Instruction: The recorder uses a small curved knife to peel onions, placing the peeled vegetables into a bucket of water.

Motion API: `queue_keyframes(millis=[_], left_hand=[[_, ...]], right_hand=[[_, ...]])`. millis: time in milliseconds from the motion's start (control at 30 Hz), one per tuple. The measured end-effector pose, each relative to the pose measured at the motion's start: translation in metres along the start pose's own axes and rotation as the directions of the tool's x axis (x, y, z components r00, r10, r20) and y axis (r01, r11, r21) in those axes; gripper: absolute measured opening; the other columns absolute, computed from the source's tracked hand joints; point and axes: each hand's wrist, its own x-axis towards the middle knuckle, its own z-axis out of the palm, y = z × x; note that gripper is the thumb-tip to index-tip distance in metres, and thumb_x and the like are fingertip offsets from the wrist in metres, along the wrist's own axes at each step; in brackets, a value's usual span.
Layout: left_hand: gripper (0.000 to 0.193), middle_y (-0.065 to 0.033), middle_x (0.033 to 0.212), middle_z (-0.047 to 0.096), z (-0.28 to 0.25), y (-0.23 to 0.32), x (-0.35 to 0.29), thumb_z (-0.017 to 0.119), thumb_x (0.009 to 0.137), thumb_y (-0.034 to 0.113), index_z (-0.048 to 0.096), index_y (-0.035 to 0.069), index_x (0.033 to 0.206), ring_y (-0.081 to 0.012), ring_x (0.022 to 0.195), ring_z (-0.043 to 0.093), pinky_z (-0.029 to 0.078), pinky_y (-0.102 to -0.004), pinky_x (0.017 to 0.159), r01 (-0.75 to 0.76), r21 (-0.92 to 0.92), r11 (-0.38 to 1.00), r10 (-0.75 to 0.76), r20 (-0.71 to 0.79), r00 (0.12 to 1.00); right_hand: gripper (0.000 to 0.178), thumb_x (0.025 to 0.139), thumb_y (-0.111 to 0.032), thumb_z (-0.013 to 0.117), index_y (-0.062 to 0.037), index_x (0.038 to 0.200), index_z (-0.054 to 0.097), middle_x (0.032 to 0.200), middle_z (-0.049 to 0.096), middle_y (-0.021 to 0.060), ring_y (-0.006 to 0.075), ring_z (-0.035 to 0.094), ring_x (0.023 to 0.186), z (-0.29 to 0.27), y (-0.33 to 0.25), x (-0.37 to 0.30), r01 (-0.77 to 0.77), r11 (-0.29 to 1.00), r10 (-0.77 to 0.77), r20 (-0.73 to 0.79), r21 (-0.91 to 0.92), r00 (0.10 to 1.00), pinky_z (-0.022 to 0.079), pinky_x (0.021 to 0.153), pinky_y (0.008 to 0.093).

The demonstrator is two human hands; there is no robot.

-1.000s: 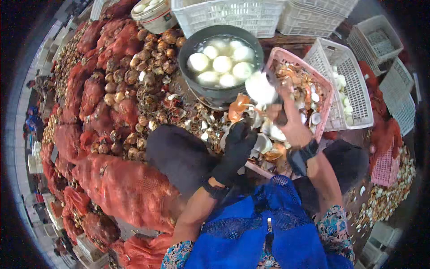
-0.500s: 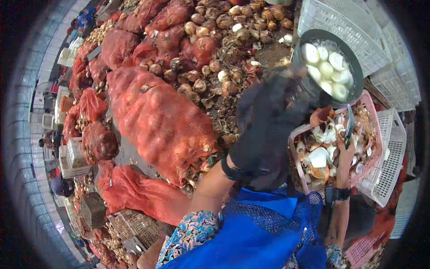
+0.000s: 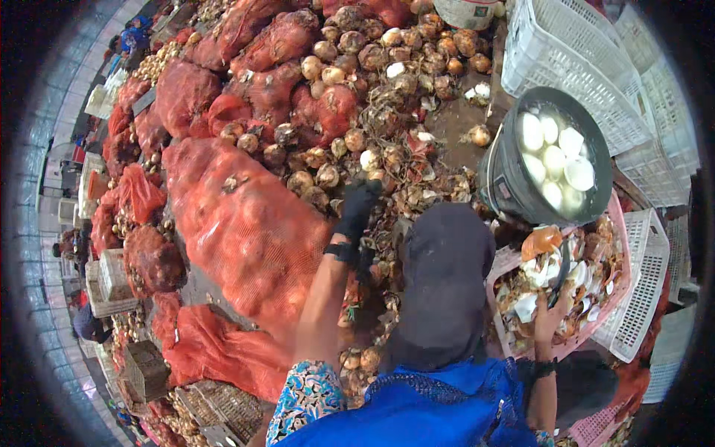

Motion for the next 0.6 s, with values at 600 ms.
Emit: queue_keyframes(millis=[600], left_hand=[[0.043, -0.0248, 0.096, 0.065, 0.065, -0.173, 0.089, 0.075, 0.071, 0.019, 0.062, -0.002, 0.107, -0.0439, 0.097, 0.06, 0.049, -0.047, 0.08, 0.353, -0.33, 0.876, -0.41, -0.12, 0.904]], right_hand=[[0.068, 0.086, -0.021, 0.067, 0.009, 0.139, 0.038, 0.135, 0.046, 0.0308, 0.0455, 0.044, 0.124, 0.044, 0.062, -0.018, 0.193, 0.878, -0.23, -0.031, -0.437, 0.973, 0.035, 0.105, 0.0488]])
